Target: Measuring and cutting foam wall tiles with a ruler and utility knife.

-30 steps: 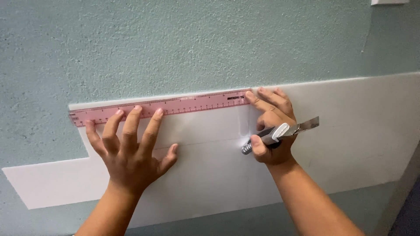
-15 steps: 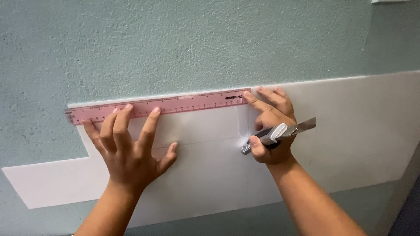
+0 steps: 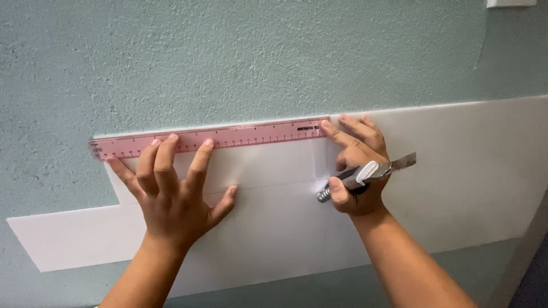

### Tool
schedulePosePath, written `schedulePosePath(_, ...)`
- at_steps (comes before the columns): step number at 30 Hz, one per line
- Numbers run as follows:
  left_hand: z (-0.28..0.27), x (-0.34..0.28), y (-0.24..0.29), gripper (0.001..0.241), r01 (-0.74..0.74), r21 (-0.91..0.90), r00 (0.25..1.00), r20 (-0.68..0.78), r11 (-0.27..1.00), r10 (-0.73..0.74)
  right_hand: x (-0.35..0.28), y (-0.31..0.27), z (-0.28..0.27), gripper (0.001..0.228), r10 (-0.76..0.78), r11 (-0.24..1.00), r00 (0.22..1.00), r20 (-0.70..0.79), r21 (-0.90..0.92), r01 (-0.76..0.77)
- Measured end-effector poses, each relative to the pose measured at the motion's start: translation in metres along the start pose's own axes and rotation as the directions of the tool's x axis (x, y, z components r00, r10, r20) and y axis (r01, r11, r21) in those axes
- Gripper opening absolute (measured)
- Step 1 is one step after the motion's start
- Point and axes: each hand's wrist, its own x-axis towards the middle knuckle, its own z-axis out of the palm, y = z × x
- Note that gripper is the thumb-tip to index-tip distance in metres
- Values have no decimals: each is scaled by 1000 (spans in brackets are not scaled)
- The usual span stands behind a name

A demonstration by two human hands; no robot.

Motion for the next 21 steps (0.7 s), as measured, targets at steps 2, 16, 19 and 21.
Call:
schedulePosePath(2,-2,2,1,76,1,-5,1000,5,1000,-1,0,0,1,49,1,1000,1000,-5,4,0)
schedulePosePath(16,-2,3,2,78,11,4,1000,17,1000,-11,-1,1,1,43,7,1000,1000,-17,3,-7)
schedulePosePath(19,-2,3,2,78,11,6,999,30,1000,-11,0,1,1,47,-14,1000,1000,-13,-22,14)
schedulePosePath(21,-1,3,2,77,14,6,1000,11,1000,-15,0,1,1,44,-1,1000,1000,-8,-5,1)
